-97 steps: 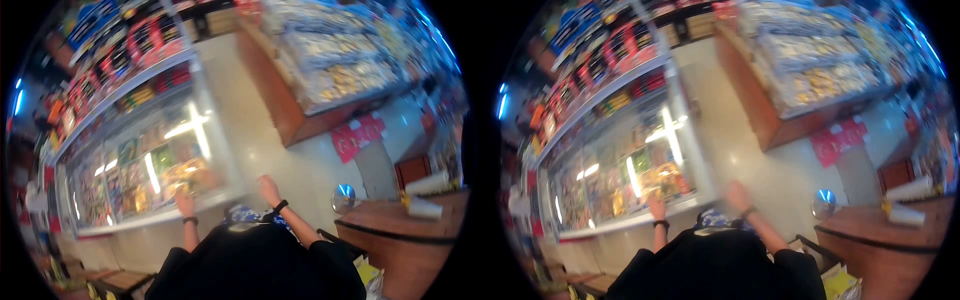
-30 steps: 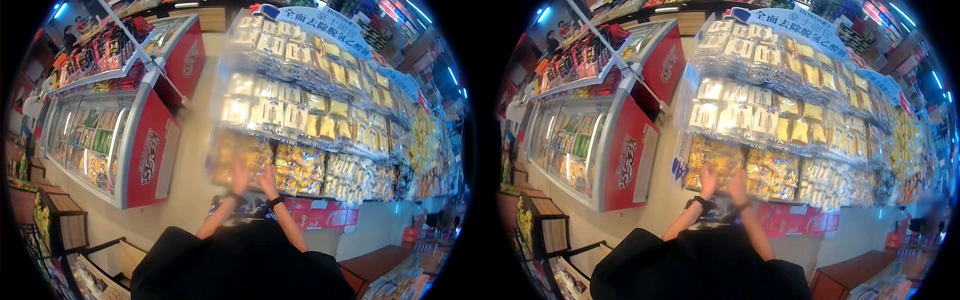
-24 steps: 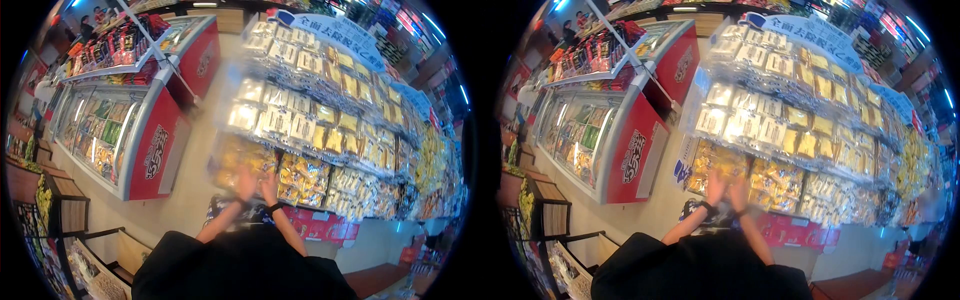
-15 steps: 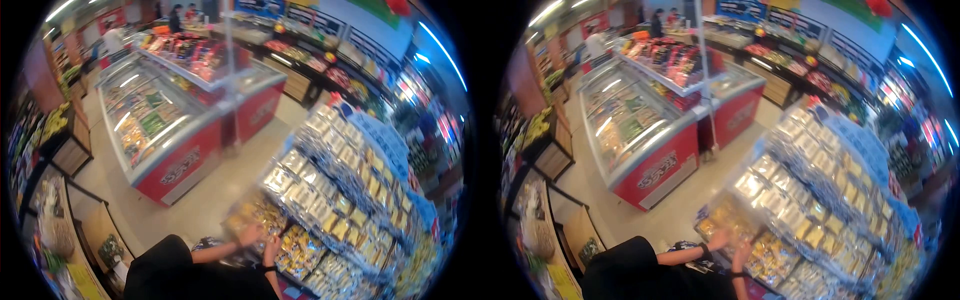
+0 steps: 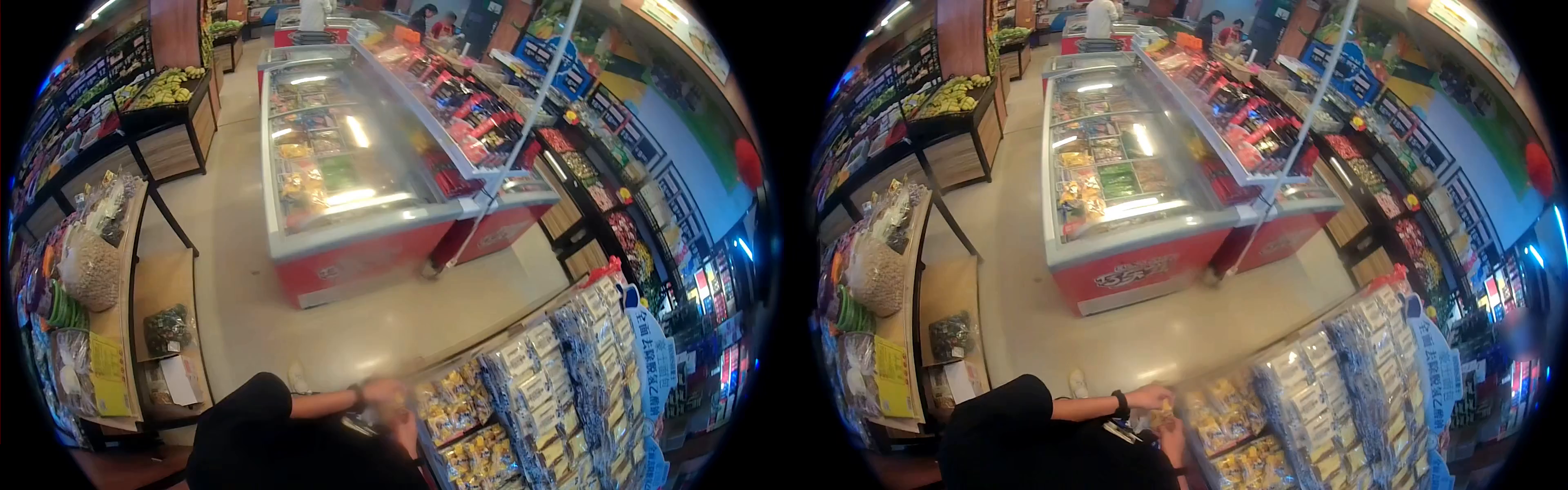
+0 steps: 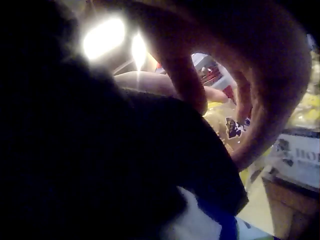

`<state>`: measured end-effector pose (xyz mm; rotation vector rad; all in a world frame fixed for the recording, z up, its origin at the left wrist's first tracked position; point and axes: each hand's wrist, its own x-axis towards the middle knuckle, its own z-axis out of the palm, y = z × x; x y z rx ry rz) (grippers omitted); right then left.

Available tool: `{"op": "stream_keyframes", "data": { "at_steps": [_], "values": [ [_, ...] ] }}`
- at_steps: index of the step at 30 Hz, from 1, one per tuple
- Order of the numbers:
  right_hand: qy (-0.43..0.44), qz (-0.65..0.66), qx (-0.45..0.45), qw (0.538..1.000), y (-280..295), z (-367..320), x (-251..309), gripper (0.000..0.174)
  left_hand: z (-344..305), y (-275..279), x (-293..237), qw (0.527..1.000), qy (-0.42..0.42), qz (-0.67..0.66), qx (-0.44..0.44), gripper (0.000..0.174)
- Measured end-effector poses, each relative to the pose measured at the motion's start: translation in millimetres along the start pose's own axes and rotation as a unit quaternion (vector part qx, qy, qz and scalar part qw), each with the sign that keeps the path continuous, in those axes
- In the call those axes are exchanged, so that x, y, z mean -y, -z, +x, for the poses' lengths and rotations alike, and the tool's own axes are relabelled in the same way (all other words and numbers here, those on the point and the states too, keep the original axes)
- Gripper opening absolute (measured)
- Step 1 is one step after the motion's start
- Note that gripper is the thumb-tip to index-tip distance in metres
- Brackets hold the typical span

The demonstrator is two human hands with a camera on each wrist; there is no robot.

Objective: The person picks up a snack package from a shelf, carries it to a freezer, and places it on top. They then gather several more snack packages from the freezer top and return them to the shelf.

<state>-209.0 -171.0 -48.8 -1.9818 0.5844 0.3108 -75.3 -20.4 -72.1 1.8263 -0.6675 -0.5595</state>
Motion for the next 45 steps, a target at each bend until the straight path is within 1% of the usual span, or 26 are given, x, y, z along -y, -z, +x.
{"op": "stream_keyframes", "data": {
  "at_steps": [3, 4, 6, 7, 8, 10, 11, 12, 13, 15, 16, 17, 18, 19, 21, 24, 27, 29, 30, 31, 33, 36, 38, 40, 42, 45],
  "values": [
    [-0.041, 0.083, 0.064, 0.994, -25.3, -20.8, 110.0, 0.038, -34.0, 82.0, -34.8, 0.991, 0.100, -0.086, 0.031, 0.040],
    [-0.002, 0.032, 0.083, 0.996, -38.0, -14.6, 129.7, 0.035, -35.2, 87.1, 19.6, 0.990, 0.086, -0.098, 0.050, 0.038],
    [0.073, -0.056, 0.129, 0.987, -55.2, 4.4, 149.0, 0.031, -61.9, 131.2, 30.4, 0.971, 0.108, -0.211, 0.004, 0.036],
    [0.130, -0.102, 0.143, 0.976, -66.6, 32.6, 136.1, 0.034, -77.2, 161.0, 33.2, 0.957, 0.123, -0.262, -0.020, 0.035],
    [0.242, -0.139, 0.089, 0.956, -69.0, 41.4, 156.4, 0.029, -95.9, 185.9, 36.8, 0.936, 0.117, -0.326, -0.057, 0.034],
    [0.254, 0.067, 0.013, 0.965, -57.6, 49.2, 221.9, 0.020, -141.2, 227.4, 30.5, 0.900, 0.135, -0.389, -0.141, 0.035],
    [0.240, 0.124, -0.011, 0.963, -39.2, 27.3, 294.7, 0.019, -159.5, 251.2, 13.2, 0.892, 0.152, -0.385, -0.183, 0.036],
    [0.311, 0.110, -0.084, 0.940, -23.5, -2.7, 373.1, 0.018, -172.5, 272.8, 5.8, 0.883, 0.163, -0.378, -0.223, 0.037],
    [0.380, 0.102, -0.121, 0.912, -5.2, -17.8, 419.3, 0.020, -186.6, 287.3, 15.5, 0.887, 0.161, -0.368, -0.230, 0.037],
    [0.581, 0.183, -0.163, 0.776, 23.4, -41.8, 487.4, 0.025, -214.9, 309.9, 37.5, 0.893, 0.154, -0.350, -0.240, 0.036],
    [0.656, 0.209, -0.173, 0.705, 46.3, -45.1, 490.5, 0.035, -222.3, 319.9, 46.8, 0.887, 0.172, -0.346, -0.252, 0.036],
    [0.713, 0.340, -0.123, 0.600, 45.7, -64.8, 523.0, 0.037, -229.1, 326.4, 53.7, 0.881, 0.192, -0.344, -0.263, 0.036],
    [0.764, 0.435, -0.065, 0.472, 45.2, -84.4, 555.3, 0.053, -237.7, 331.0, 61.7, 0.873, 0.213, -0.342, -0.275, 0.036],
    [0.804, 0.431, -0.036, 0.408, 40.4, -90.1, 576.9, 0.051, -239.8, 341.8, 61.2, 0.869, 0.225, -0.341, -0.280, 0.035],
    [0.827, 0.389, -0.035, 0.404, 18.2, -85.3, 594.2, 0.049, -241.7, 356.4, 52.2, 0.858, 0.250, -0.346, -0.285, 0.034],
    [0.838, 0.368, -0.030, 0.401, -8.8, -65.8, 614.7, 0.045, -229.5, 372.7, 82.5, 0.851, 0.214, -0.375, -0.300, 0.033],
    [0.835, 0.381, -0.030, 0.396, -21.7, -41.4, 630.8, 0.042, -216.8, 407.5, 73.9, 0.852, 0.277, -0.340, -0.285, 0.033],
    [0.835, 0.377, -0.039, 0.399, -28.1, -24.6, 645.0, 0.040, -205.1, 423.7, 65.5, 0.899, 0.225, -0.242, -0.289, 0.032],
    [0.841, 0.371, -0.044, 0.390, -32.6, -19.4, 648.3, 0.039, -194.6, 428.9, 76.7, 0.880, 0.221, -0.298, -0.297, 0.032],
    [0.845, 0.377, -0.052, 0.376, -37.0, -14.5, 648.9, 0.038, -187.1, 459.3, 95.6, 0.862, 0.220, -0.342, -0.304, 0.032],
    [0.845, 0.388, -0.068, 0.362, -42.2, -0.4, 655.7, 0.036, -180.4, 512.9, 103.7, 0.881, 0.209, -0.310, -0.288, 0.033],
    [0.844, 0.364, -0.064, 0.388, -54.0, 22.7, 676.0, 0.034, -136.1, 506.2, 91.6, 0.871, 0.203, -0.367, -0.257, 0.033],
    [0.841, 0.364, -0.063, 0.396, -66.8, 42.0, 690.4, 0.033, -128.3, 573.2, 86.4, 0.867, 0.213, -0.368, -0.259, 0.033],
    [0.835, 0.371, -0.069, 0.401, -77.4, 56.2, 700.4, 0.032, -118.5, 590.4, 122.8, 0.931, 0.120, -0.158, -0.306, 0.032],
    [0.829, 0.370, -0.073, 0.413, -88.6, 68.1, 713.6, 0.031, -94.1, 610.5, 146.4, 0.931, 0.172, -0.173, -0.272, 0.032],
    [0.824, 0.356, -0.094, 0.430, -103.1, 82.5, 728.9, 0.031, -61.5, 637.9, 143.2, 0.914, 0.212, -0.249, -0.242, 0.032]
  ]
}}
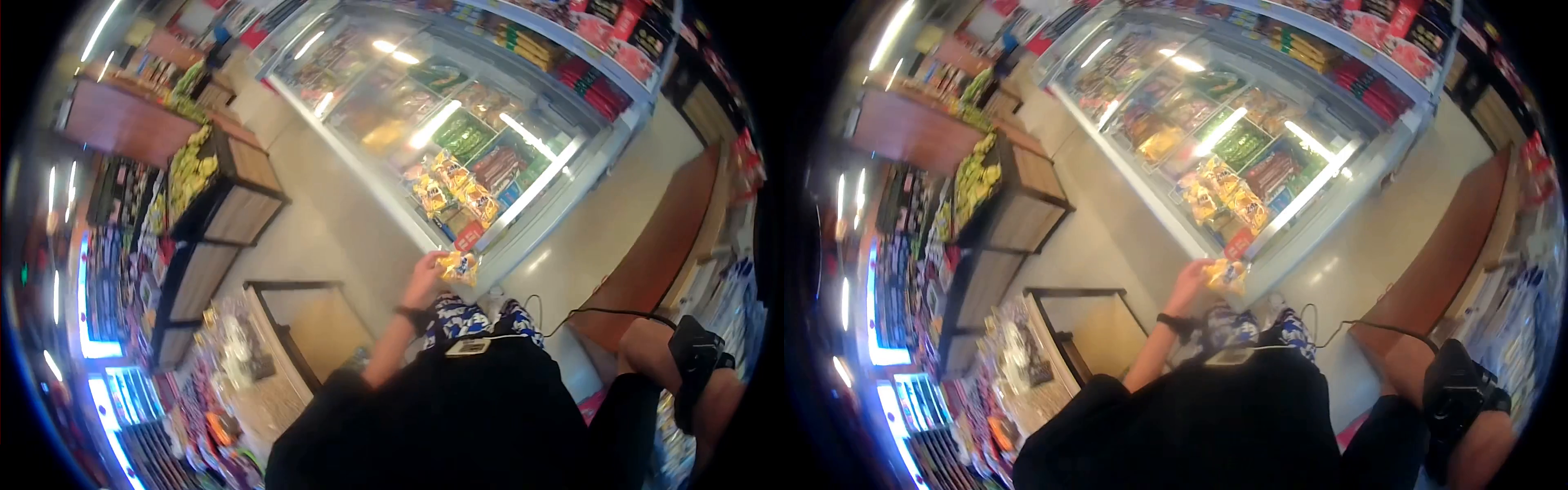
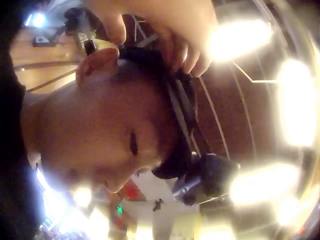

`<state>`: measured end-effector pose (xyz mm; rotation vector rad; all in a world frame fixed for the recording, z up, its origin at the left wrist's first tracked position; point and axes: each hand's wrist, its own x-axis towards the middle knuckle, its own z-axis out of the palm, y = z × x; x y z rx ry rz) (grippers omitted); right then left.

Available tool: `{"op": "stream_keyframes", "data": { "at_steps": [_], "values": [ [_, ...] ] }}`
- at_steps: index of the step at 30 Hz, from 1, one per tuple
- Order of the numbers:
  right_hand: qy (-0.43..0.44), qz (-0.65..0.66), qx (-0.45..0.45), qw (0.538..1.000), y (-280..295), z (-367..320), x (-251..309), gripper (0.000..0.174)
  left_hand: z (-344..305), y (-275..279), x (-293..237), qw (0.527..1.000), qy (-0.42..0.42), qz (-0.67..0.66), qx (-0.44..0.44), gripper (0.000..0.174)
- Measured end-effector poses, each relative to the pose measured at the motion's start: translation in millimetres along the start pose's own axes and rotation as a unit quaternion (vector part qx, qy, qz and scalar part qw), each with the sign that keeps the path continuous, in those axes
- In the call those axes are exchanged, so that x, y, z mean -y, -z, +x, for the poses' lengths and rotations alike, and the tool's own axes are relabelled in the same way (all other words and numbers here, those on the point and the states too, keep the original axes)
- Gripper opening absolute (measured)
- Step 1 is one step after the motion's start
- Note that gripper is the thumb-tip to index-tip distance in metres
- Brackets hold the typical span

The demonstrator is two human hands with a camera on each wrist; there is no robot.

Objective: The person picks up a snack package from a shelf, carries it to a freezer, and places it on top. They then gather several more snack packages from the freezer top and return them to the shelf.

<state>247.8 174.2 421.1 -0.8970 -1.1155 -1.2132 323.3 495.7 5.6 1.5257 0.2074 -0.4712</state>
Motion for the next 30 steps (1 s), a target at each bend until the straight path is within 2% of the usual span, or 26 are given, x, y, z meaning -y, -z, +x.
{"op": "stream_keyframes", "data": {
  "at_steps": [1, 2, 5, 6, 7, 8, 9, 10, 11, 12, 13, 14, 15, 16, 17, 20, 23, 24, 25, 26, 27, 28, 29, 30],
  "values": [
    [0.005, -0.021, 0.001, 1.000, -6.0, -2.0, -5.4, 0.031, 17.2, 4.3, -7.7, 0.999, 0.019, -0.007, 0.025, 0.033],
    [0.015, -0.040, 0.003, 0.999, -13.0, -6.4, -7.8, 0.031, 29.1, 7.2, -3.1, 0.999, -0.038, 0.032, 0.022, 0.034],
    [0.047, -0.085, -0.018, 0.995, -41.0, -26.1, -10.4, 0.032, 78.5, 29.6, 8.1, 0.992, -0.035, 0.105, 0.063, 0.039],
    [0.042, -0.100, -0.060, 0.992, -44.5, -32.4, -17.6, 0.032, 95.8, 41.5, 12.6, 0.989, -0.034, 0.116, 0.080, 0.041],
    [0.049, -0.110, -0.128, 0.984, -48.9, -43.1, -17.6, 0.033, 108.7, 49.0, 14.5, 0.990, -0.053, 0.073, 0.106, 0.041],
    [0.032, -0.128, -0.223, 0.966, -51.4, -60.4, -19.2, 0.033, 123.2, 51.6, 22.8, 0.988, -0.071, 0.030, 0.134, 0.042],
    [-0.035, -0.161, -0.274, 0.948, -55.5, -75.1, -25.0, 0.034, 141.2, 58.6, 31.9, 0.986, -0.074, 0.063, 0.138, 0.042],
    [-0.217, -0.242, -0.247, 0.913, -62.7, -101.4, -46.2, 0.033, 161.6, 67.6, 42.8, 0.982, -0.079, 0.100, 0.140, 0.042],
    [-0.410, -0.371, -0.133, 0.823, -69.8, -127.2, -67.3, 0.033, 174.6, 70.4, 54.6, 0.977, -0.083, 0.141, 0.140, 0.043],
    [-0.535, -0.446, 0.025, 0.717, -76.9, -152.7, -88.4, 0.033, 175.9, 67.7, 53.9, 0.964, -0.121, 0.187, 0.144, 0.043],
    [-0.667, -0.346, -0.036, 0.659, -79.7, -196.7, -109.6, 0.031, 175.0, 67.7, 42.2, 0.948, -0.156, 0.235, 0.147, 0.043],
    [-0.736, -0.288, -0.038, 0.612, -73.5, -260.4, -119.7, 0.031, 173.1, 72.3, 27.5, 0.927, -0.190, 0.286, 0.149, 0.044],
    [-0.795, -0.281, 0.019, 0.537, -66.0, -327.3, -116.7, 0.031, 167.9, 74.9, 6.6, 0.908, -0.205, 0.314, 0.184, 0.045],
    [-0.830, -0.278, 0.106, 0.471, -59.2, -395.8, -104.4, 0.032, 162.1, 75.8, -6.9, 0.890, -0.220, 0.337, 0.216, 0.047],
    [-0.853, -0.268, 0.199, 0.401, -55.9, -450.9, -92.5, 0.033, 165.3, 82.4, 4.7, 0.872, -0.246, 0.366, 0.213, 0.049],
    [-0.898, -0.232, 0.119, 0.355, -80.2, -538.0, -78.2, 0.042, 171.5, 101.0, 8.5, 0.827, -0.301, 0.425, 0.211, 0.051],
    [-0.846, -0.269, -0.095, 0.450, -94.7, -573.8, -84.4, 0.049, 162.8, 106.6, -18.4, 0.793, -0.294, 0.473, 0.246, 0.047],
    [-0.828, -0.300, -0.085, 0.465, -94.2, -576.4, -88.4, 0.051, 159.2, 106.5, -22.7, 0.777, -0.291, 0.490, 0.265, 0.047],
    [-0.810, -0.331, -0.076, 0.478, -94.9, -576.2, -93.1, 0.053, 154.2, 104.7, -21.6, 0.802, -0.275, 0.467, 0.252, 0.046],
    [-0.790, -0.363, -0.066, 0.490, -94.2, -576.3, -98.8, 0.055, 152.5, 103.3, -21.6, 0.803, -0.258, 0.461, 0.277, 0.046],
    [-0.813, -0.347, -0.112, 0.455, -95.5, -565.9, -106.5, 0.058, 152.9, 101.7, -20.9, 0.804, -0.240, 0.454, 0.301, 0.046],
    [-0.810, -0.345, -0.114, 0.460, -99.2, -548.6, -109.1, 0.059, 150.4, 102.7, -18.6, 0.803, -0.218, 0.449, 0.325, 0.047],
    [-0.808, -0.340, -0.115, 0.466, -104.5, -527.1, -112.3, 0.060, 149.9, 104.0, -13.9, 0.777, -0.258, 0.467, 0.333, 0.049],
    [-0.805, -0.335, -0.113, 0.476, -106.3, -510.8, -116.3, 0.061, 150.2, 104.9, -8.5, 0.771, -0.275, 0.469, 0.331, 0.050]
  ]
}}
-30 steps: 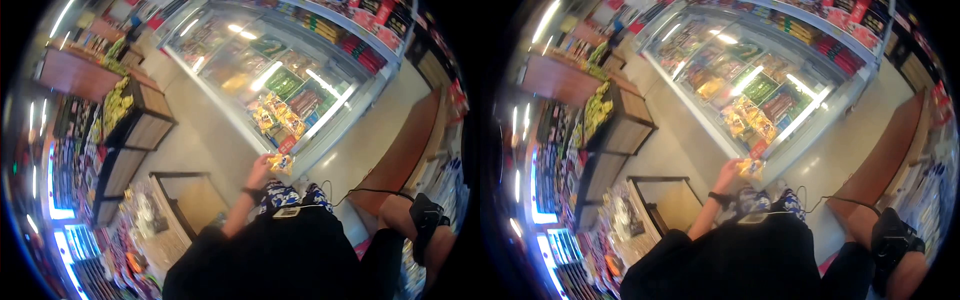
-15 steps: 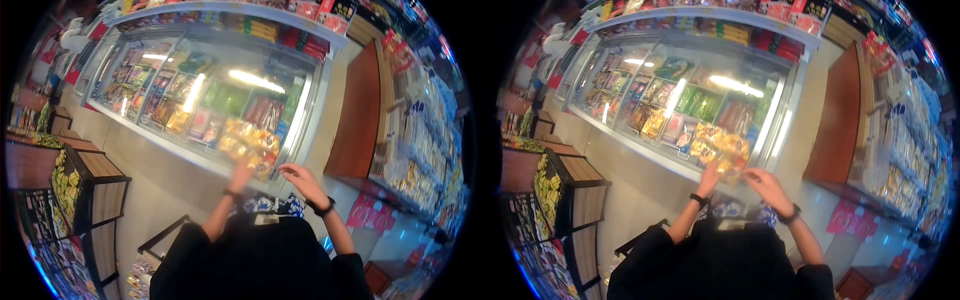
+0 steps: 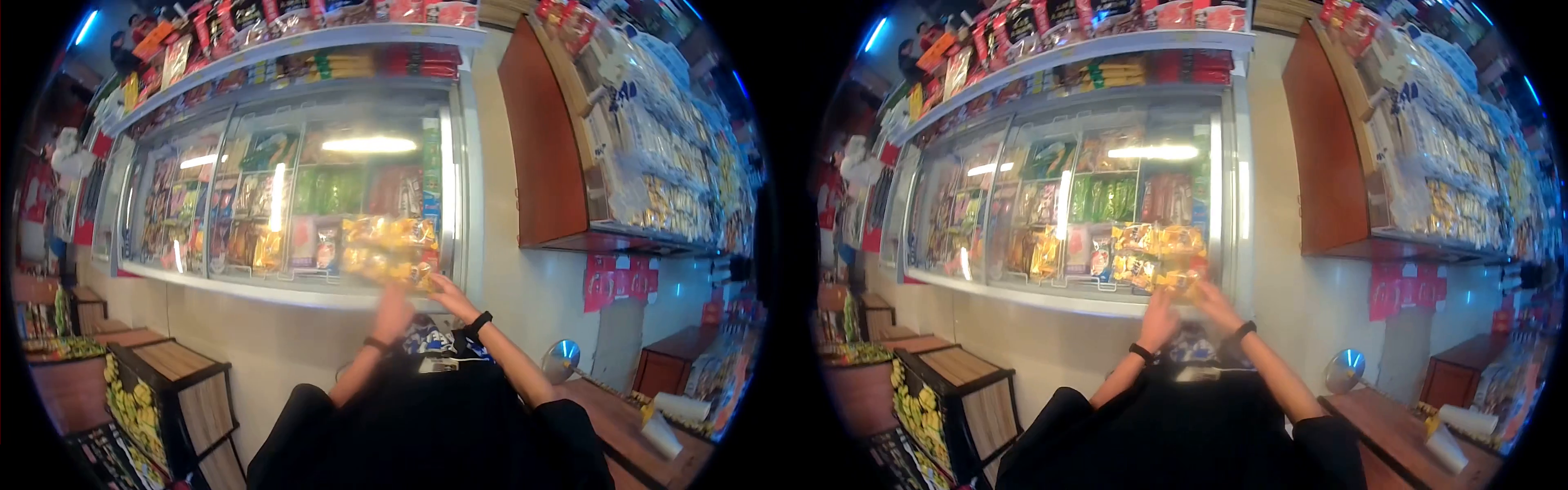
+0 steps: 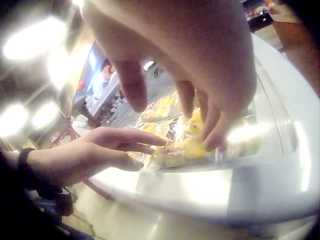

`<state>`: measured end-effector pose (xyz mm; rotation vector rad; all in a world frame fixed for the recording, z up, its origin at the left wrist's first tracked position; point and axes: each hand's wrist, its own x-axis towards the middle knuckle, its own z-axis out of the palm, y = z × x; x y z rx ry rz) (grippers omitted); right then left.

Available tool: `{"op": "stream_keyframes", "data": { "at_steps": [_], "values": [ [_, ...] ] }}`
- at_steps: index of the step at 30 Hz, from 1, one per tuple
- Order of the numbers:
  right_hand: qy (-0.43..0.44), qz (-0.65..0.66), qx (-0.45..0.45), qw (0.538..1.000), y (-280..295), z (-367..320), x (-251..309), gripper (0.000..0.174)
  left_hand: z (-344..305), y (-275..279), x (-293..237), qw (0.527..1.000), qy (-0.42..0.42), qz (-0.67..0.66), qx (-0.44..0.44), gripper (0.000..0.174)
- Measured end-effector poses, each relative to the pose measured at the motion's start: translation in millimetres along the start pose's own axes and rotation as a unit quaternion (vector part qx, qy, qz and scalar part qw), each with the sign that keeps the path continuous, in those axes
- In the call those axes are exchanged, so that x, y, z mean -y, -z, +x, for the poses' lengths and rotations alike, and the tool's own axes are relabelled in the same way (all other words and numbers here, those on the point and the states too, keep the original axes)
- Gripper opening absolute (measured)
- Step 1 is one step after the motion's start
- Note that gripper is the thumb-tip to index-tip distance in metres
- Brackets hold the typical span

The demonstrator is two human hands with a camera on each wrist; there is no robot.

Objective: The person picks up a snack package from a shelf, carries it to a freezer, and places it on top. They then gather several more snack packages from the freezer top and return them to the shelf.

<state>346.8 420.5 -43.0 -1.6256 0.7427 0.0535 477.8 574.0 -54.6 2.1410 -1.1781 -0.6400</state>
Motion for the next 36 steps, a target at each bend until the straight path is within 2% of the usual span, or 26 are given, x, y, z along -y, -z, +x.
{"op": "stream_keyframes", "data": {
  "at_steps": [3, 6, 7, 8, 9, 10, 12, 15, 17, 21, 23, 26, 27, 30, 33, 36],
  "values": [
    [0.018, 0.141, 0.055, 0.988, 9.5, -6.5, 19.6, 0.062, 0.7, -4.6, 0.6, 0.999, -0.026, 0.025, -0.009, 0.055],
    [0.131, 0.116, 0.007, 0.985, 9.2, -15.1, 1.1, 0.063, 2.8, 2.4, -23.0, 0.998, -0.042, 0.048, 0.003, 0.060],
    [0.194, 0.028, -0.058, 0.979, 3.8, -12.9, -32.0, 0.051, 3.2, 3.8, -33.7, 0.996, -0.065, 0.067, -0.006, 0.061],
    [0.157, 0.082, -0.035, 0.984, 9.7, -22.7, -38.7, 0.048, 5.3, 2.9, -42.1, 0.992, -0.092, 0.084, -0.015, 0.062],
    [0.142, 0.032, -0.030, 0.989, 11.3, -22.5, -70.3, 0.045, 6.2, -0.9, -47.6, 0.991, -0.113, 0.076, -0.001, 0.063],
    [0.111, 0.060, -0.057, 0.990, 12.0, -32.1, -78.5, 0.043, 4.8, -7.9, -49.8, 0.989, -0.130, 0.068, 0.008, 0.063],
    [0.053, 0.142, -0.054, 0.987, 33.1, -61.7, -79.2, 0.034, 1.5, -27.0, -54.0, 0.987, -0.138, 0.078, 0.014, 0.065],
    [0.021, 0.195, -0.057, 0.979, 72.1, -101.2, -98.4, 0.030, 0.5, -43.1, -63.6, 0.992, -0.088, 0.092, 0.017, 0.067],
    [0.016, 0.236, -0.112, 0.965, 99.1, -141.3, -97.3, 0.028, 3.0, -64.9, -62.4, 0.990, -0.057, 0.132, -0.004, 0.068],
    [0.054, 0.244, -0.189, 0.950, 149.1, -200.7, -139.9, 0.026, 14.2, -79.4, -78.0, 0.982, -0.059, 0.176, -0.036, 0.069],
    [0.019, 0.293, -0.214, 0.932, 169.6, -225.2, -166.3, 0.026, 25.9, -99.4, -80.5, 0.968, -0.088, 0.223, -0.079, 0.067],
    [0.004, 0.358, -0.257, 0.898, 195.3, -265.5, -204.8, 0.025, 31.9, -126.0, -147.1, 0.981, -0.051, 0.117, -0.144, 0.061],
    [-0.006, 0.372, -0.273, 0.887, 205.4, -282.7, -209.0, 0.025, 32.1, -131.3, -184.0, 0.982, -0.063, 0.096, -0.146, 0.056],
    [-0.026, 0.386, -0.331, 0.860, 228.9, -324.6, -235.4, 0.024, 44.5, -174.6, -259.3, 0.991, -0.087, -0.033, -0.099, 0.046],
    [-0.036, 0.385, -0.405, 0.829, 244.9, -347.9, -272.5, 0.024, 65.0, -225.3, -321.2, 0.984, -0.071, -0.144, 0.076, 0.034],
    [-0.050, 0.402, -0.450, 0.796, 270.4, -357.6, -294.2, 0.023, 85.6, -289.6, -359.2, 0.958, -0.118, -0.181, 0.187, 0.030]
  ]
}}
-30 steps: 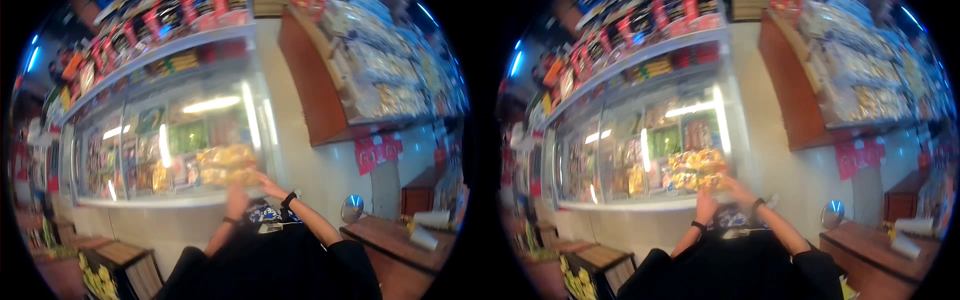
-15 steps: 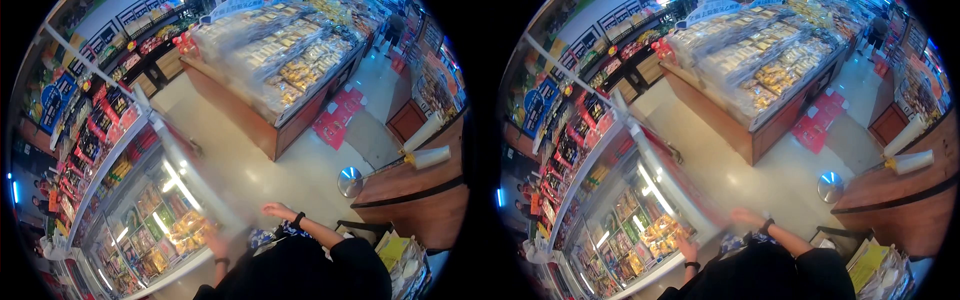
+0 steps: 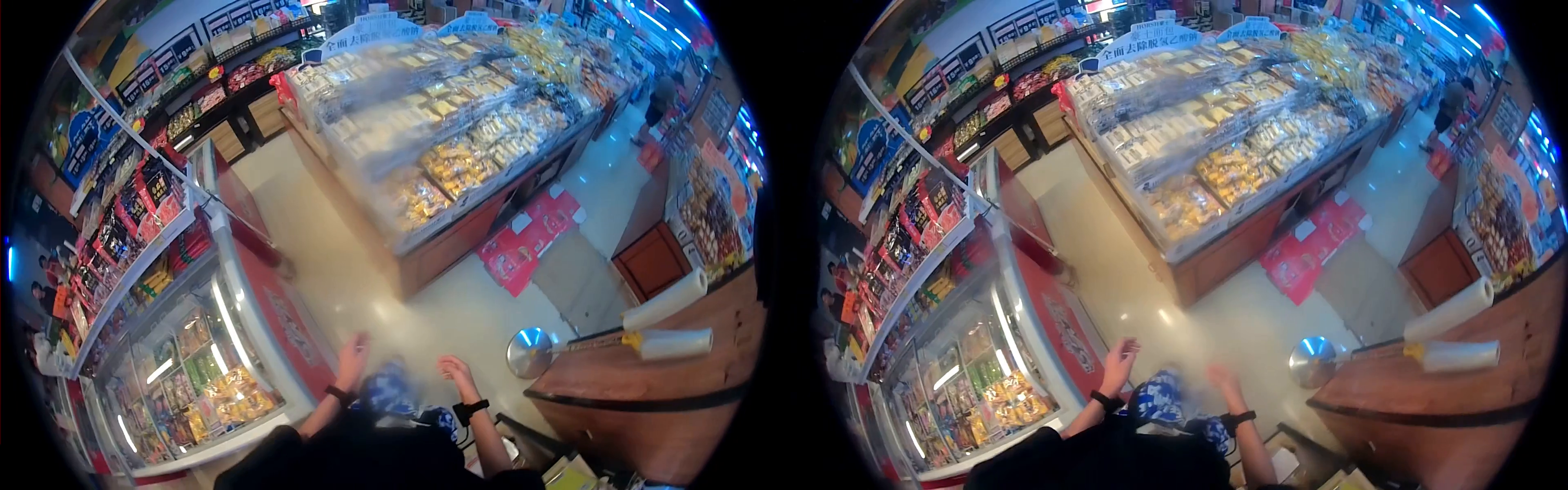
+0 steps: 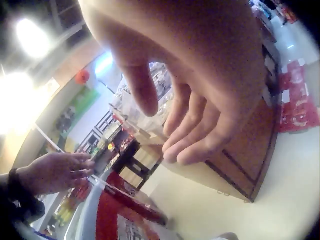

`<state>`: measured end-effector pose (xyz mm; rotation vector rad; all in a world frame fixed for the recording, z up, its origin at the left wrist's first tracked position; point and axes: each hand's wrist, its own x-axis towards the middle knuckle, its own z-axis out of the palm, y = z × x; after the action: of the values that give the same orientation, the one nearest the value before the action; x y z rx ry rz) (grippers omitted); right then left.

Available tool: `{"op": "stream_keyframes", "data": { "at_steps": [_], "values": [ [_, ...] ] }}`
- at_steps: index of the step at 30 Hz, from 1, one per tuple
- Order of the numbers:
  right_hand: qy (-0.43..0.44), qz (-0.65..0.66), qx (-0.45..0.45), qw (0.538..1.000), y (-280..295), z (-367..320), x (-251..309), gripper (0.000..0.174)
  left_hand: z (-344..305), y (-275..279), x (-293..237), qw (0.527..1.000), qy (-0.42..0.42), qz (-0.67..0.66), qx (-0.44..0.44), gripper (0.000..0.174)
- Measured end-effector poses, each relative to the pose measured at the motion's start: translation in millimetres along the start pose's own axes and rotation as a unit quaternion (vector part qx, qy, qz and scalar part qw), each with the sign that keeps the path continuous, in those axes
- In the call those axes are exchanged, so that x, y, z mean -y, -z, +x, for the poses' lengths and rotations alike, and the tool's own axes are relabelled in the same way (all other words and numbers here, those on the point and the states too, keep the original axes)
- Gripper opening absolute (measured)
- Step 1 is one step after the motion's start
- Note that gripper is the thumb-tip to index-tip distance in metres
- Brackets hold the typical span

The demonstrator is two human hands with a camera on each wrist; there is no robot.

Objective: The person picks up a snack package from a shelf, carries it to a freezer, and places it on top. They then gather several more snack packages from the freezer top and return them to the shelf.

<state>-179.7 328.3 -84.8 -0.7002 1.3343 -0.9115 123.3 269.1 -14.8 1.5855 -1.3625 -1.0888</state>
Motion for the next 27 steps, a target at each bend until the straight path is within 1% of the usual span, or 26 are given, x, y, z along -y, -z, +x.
{"op": "stream_keyframes", "data": {
  "at_steps": [1, 2, 4, 5, 8, 9, 11, 14, 17, 18, 20, 21, 23, 24, 26, 27],
  "values": [
    [-0.008, 0.020, -0.009, 1.000, 5.5, 3.0, 6.1, 0.022, 15.2, -17.5, 2.5, 1.000, -0.002, 0.017, 0.021, 0.029],
    [-0.017, 0.041, -0.020, 0.999, 10.3, 5.8, 11.8, 0.022, 27.8, -34.5, 5.3, 0.999, -0.015, -0.009, 0.038, 0.029],
    [-0.001, 0.046, -0.019, 0.999, 18.8, 21.3, 26.1, 0.022, 60.6, -68.1, 1.3, 0.995, -0.040, -0.061, 0.071, 0.030],
    [0.006, 0.050, -0.019, 0.999, 22.8, 29.3, 32.3, 0.022, 78.8, -83.8, 3.4, 0.994, -0.046, -0.044, 0.084, 0.029],
    [0.020, 0.054, 0.003, 0.998, 38.8, 70.4, 50.9, 0.022, 128.5, -128.9, -8.2, 0.989, -0.008, -0.113, 0.094, 0.028],
    [0.023, 0.020, -0.004, 1.000, 44.8, 80.7, 63.8, 0.022, 144.5, -142.2, -12.0, 0.992, 0.003, -0.084, 0.090, 0.028],
    [0.032, -0.054, -0.016, 0.998, 64.9, 105.5, 97.0, 0.023, 178.0, -170.2, -23.7, 0.996, 0.023, -0.034, 0.079, 0.028],
    [0.010, -0.043, 0.003, 0.999, 89.2, 148.6, 139.6, 0.023, 226.0, -200.6, -34.5, 0.997, -0.026, -0.067, 0.031, 0.029],
    [0.104, -0.180, 0.025, 0.978, 123.6, 214.1, 147.4, 0.023, 279.9, -229.9, -29.8, 0.997, -0.022, -0.066, -0.024, 0.032],
    [0.095, -0.188, 0.026, 0.977, 129.8, 221.7, 157.9, 0.023, 286.6, -235.5, -35.0, 0.996, -0.010, -0.081, -0.028, 0.034],
    [0.087, -0.199, 0.035, 0.975, 124.6, 247.7, 198.7, 0.023, 308.8, -232.5, -54.4, 0.993, 0.006, -0.105, -0.046, 0.036],
    [0.078, -0.175, 0.059, 0.980, 120.3, 259.6, 213.3, 0.023, 319.0, -237.4, -58.9, 0.990, 0.006, -0.104, -0.091, 0.034],
    [0.062, -0.122, 0.106, 0.985, 110.5, 285.7, 235.7, 0.024, 338.6, -237.8, -58.4, 0.994, 0.022, -0.047, -0.101, 0.037],
    [0.089, -0.171, 0.114, 0.975, 108.8, 305.7, 239.1, 0.024, 347.1, -238.3, -58.2, 0.994, 0.032, -0.021, -0.106, 0.039],
    [0.140, -0.270, 0.134, 0.943, 110.5, 349.5, 237.9, 0.027, 361.0, -240.8, -60.4, 0.990, 0.057, -0.064, -0.116, 0.045],
    [0.094, -0.275, 0.149, 0.945, 96.3, 357.0, 264.4, 0.028, 365.3, -241.5, -60.2, 0.986, 0.069, -0.085, -0.123, 0.049]
  ]
}}
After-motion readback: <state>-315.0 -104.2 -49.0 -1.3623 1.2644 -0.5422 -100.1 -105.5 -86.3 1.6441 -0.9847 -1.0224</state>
